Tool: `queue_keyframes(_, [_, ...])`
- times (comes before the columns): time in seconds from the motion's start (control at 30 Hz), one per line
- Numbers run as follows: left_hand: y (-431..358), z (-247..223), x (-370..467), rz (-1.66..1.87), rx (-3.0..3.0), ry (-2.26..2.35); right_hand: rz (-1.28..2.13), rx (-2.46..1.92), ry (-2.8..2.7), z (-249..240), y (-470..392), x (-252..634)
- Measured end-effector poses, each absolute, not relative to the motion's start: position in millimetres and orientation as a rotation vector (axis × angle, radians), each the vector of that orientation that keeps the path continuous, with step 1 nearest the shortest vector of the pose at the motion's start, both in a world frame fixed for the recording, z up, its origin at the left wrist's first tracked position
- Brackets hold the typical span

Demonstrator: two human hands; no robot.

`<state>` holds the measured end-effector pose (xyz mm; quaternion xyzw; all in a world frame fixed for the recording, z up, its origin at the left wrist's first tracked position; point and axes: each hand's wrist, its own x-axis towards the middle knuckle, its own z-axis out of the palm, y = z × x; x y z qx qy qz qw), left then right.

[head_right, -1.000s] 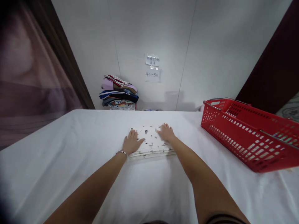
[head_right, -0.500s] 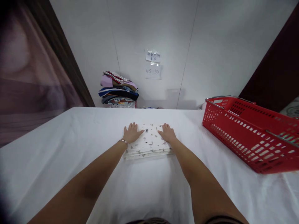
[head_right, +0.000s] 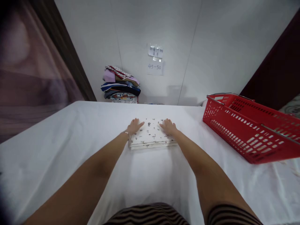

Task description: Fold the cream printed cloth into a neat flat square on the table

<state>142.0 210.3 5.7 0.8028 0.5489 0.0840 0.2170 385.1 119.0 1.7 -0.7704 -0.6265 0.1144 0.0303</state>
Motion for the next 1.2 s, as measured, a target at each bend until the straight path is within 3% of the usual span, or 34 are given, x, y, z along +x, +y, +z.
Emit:
queue_keyframes(0.3, [157,-9,98,0.265,2.413,1.251,0.296,-2.214,-2.141,-14,43,363])
queue_keyframes(0.5, [145,-5,89,0.567,2.125,1.302,0.355,-2.188,-2.094,-5,46,366])
queue_keyframes(0.63, [131,-4,69,0.784,1.931,1.392,0.218,-1.925,-2.073,1,39,348])
queue_keyframes(0.8, [101,-11,54,0.814,1.843,1.381,0.231,-1.618,-2.150,6,44,293])
queue_keyframes(1.2, [80,-19,51,0.806,1.878,1.334,0.281,-1.515,-2.190,-5,66,235])
